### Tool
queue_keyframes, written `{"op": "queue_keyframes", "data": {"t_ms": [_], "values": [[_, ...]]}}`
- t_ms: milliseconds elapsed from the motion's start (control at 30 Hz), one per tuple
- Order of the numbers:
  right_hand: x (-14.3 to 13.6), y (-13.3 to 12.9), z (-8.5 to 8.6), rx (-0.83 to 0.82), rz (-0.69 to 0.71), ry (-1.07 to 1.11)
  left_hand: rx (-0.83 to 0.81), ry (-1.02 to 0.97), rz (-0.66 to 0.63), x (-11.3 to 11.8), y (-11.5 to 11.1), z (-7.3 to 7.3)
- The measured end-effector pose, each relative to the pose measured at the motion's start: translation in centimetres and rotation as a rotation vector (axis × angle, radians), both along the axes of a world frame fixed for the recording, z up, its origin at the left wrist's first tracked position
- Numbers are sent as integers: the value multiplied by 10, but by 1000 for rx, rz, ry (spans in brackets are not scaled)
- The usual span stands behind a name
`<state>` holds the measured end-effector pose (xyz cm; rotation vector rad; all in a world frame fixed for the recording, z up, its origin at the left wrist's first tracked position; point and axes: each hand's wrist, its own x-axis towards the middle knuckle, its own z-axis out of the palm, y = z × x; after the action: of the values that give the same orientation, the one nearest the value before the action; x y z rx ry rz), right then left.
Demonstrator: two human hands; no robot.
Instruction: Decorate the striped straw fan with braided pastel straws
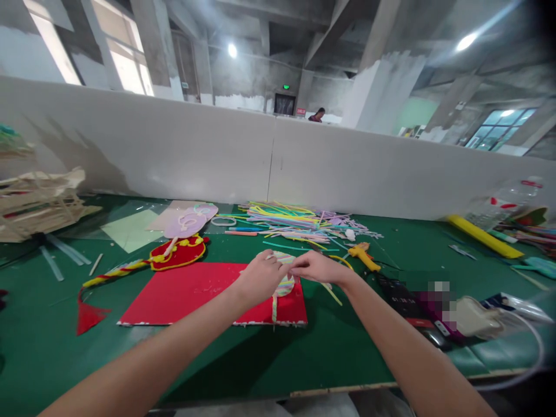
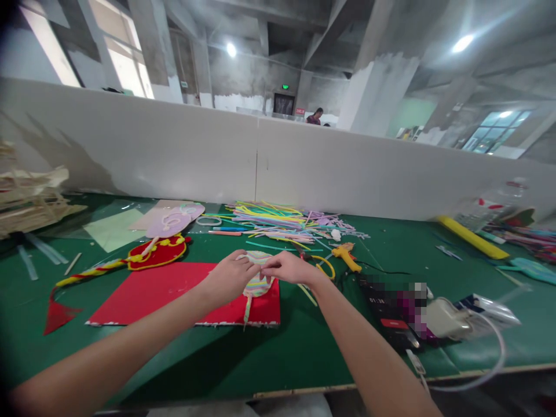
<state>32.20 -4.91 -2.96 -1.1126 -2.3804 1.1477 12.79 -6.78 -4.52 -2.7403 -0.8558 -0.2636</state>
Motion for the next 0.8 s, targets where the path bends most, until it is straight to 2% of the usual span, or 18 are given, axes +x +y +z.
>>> {"op": "queue_keyframes", "data": {"t_ms": [100, 167, 267, 333, 367, 433, 533, 600, 667, 733, 800], "values": [[-5, -8, -14, 250, -57, -65, -241, -138, 173, 4, -1, -3], [-8, -17, -22, 433, -75, -143, -521, -272, 252, 4, -1, -6], [-12, -31, -28, 657, -100, -247, -1029, -460, 256, 2, 0, -9], [-12, -36, -31, 740, -108, -288, -1199, -553, 212, 1, 2, -13], [-11, -36, -32, 759, -112, -302, -1195, -572, 196, 0, 3, -14], [-7, -33, -37, 763, -139, -324, -1035, -560, 201, -2, 5, -19], [0, -22, -46, 737, -217, -327, -714, -525, 306, -6, 10, -28], [1, -15, -52, 736, -278, -284, -630, -565, 353, -7, 15, -36], [-3, -11, -58, 774, -384, -206, -603, -663, 381, -6, 20, -44], [-12, -8, -63, 810, -560, -93, -560, -801, 430, -4, 23, -51], [-22, -7, -67, 750, -734, 50, -527, -919, 456, -2, 25, -57]]}}
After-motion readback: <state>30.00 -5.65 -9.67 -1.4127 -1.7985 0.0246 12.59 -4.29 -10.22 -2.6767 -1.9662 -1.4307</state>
